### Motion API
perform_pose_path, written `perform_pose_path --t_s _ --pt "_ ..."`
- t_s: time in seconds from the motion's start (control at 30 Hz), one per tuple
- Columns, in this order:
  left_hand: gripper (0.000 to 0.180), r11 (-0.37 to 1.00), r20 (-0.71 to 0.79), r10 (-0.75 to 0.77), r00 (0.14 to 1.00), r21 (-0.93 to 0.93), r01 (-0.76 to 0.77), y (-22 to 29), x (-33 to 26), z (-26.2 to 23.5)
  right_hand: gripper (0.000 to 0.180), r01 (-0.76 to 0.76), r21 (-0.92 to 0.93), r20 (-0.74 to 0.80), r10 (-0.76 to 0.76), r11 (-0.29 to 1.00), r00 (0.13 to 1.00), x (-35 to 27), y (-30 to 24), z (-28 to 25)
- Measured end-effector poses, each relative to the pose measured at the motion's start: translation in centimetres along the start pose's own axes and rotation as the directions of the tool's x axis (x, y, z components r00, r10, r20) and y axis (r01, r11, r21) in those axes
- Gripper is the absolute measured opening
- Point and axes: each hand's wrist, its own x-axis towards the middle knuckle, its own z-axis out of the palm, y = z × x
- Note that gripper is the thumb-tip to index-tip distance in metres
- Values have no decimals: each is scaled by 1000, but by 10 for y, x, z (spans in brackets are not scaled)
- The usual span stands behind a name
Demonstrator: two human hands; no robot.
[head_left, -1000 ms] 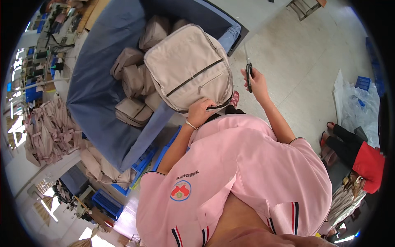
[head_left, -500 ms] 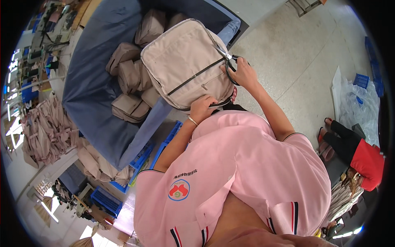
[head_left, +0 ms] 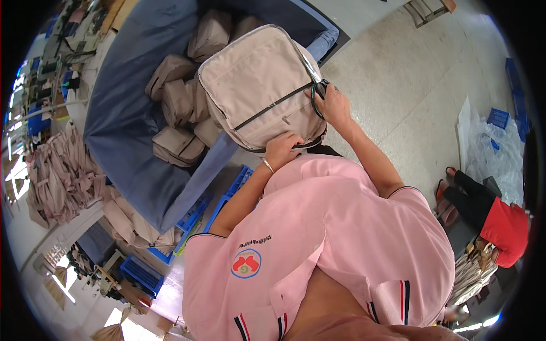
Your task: Using scissors to trim excess threads from backpacks taken from a large bin in a factory setting.
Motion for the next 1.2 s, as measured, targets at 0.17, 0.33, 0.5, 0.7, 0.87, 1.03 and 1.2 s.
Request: perform_pose_path --t_s 0.17,0.33,0.5,0.7,0.87,1.03,1.2 --pt "23 1000 26 -6 1000 27 6 2 -2 -1 69 -13 6 -14 13 1000 1000 1 6 12" --pt "24 999 16 -16 1000 36 16 1 -5 0 70 0 4 -23 0 1000 1000 6 9 16" --pt "23 999 -28 -18 999 35 19 -2 -14 4 66 90 28 -105 -87 996 991 19 12 24" --pt "17 990 -102 -20 995 139 34 8 -36 -1 44 265 137 -178 -239 954 954 59 -2 6" --pt "20 985 -387 -62 920 124 119 13 -85 -12 28 359 330 -112 -342 873 933 52 -3 23" --pt "30 855 -982 -188 -2 -165 492 -11 -90 -15 25 363 310 -132 -339 879 932 23 -14 36" --pt "26 791 -808 -580 -106 -589 165 -88 -88 -29 23 356 330 -31 -367 874 930 11 -2 51"
